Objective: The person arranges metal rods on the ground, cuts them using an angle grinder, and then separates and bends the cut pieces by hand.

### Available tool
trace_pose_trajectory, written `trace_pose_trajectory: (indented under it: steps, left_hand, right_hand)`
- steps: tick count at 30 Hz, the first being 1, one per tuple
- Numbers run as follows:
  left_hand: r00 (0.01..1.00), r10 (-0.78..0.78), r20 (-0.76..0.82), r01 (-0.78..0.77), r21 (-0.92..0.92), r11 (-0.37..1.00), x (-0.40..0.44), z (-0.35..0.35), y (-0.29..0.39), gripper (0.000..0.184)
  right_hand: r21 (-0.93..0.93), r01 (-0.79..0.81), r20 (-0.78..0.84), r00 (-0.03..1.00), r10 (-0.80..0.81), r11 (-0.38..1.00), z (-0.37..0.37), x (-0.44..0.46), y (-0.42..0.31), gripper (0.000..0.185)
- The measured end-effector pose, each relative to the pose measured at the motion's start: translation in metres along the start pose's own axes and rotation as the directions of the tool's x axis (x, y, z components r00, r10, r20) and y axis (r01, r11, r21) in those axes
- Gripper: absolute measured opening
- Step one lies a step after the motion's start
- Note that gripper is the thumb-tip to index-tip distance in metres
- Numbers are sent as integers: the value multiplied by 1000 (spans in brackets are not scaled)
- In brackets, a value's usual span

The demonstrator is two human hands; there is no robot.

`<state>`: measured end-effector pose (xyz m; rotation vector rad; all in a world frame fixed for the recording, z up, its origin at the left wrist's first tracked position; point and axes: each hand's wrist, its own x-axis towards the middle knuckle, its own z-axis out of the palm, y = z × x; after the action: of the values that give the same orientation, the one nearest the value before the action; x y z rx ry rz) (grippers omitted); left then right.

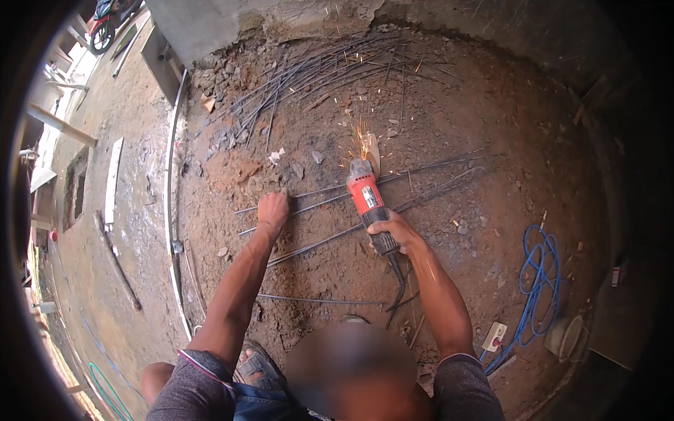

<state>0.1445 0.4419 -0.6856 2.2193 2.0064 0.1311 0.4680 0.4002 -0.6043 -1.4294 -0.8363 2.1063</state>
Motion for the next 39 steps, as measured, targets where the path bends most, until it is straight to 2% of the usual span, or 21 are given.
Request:
trace_pose_trajectory:
  steps: [3, 9, 15, 24, 33, 39]
  left_hand:
    - [999, -16, 29, 15, 51, 999, 0, -3, 3, 17]
    - [1000, -15, -5, 16, 26, 1000, -1, -5, 4, 18]
    - [999, -39, 30, 38, 27, 999, -1, -6, 4, 17]
    - [999, -18, -39, 18, 7, 1000, -2, -6, 4, 16]
    - [1000, -7, 30, 8, -19, 1000, -1, -2, 1, 14]
    - [999, 11, -41, -12, -35, 999, -1, 3, -1, 14]
  right_hand:
    - [1, -3, -10, 1000, 3, 1000, 3, 1, -2, 45]
    - [2, -5, -14, 1000, 5, 1000, 2, 2, -2, 45]
    - [14, -22, -18, 1000, 22, 1000, -1, 2, 0, 46]
    - [13, -7, 4, 1000, 7, 1000, 1, -3, -4, 46]
    - [7, -13, 0, 1000, 13, 1000, 1, 2, -4, 48]
    - [13, -16, 2, 1000, 16, 1000, -2, -1, -2, 45]
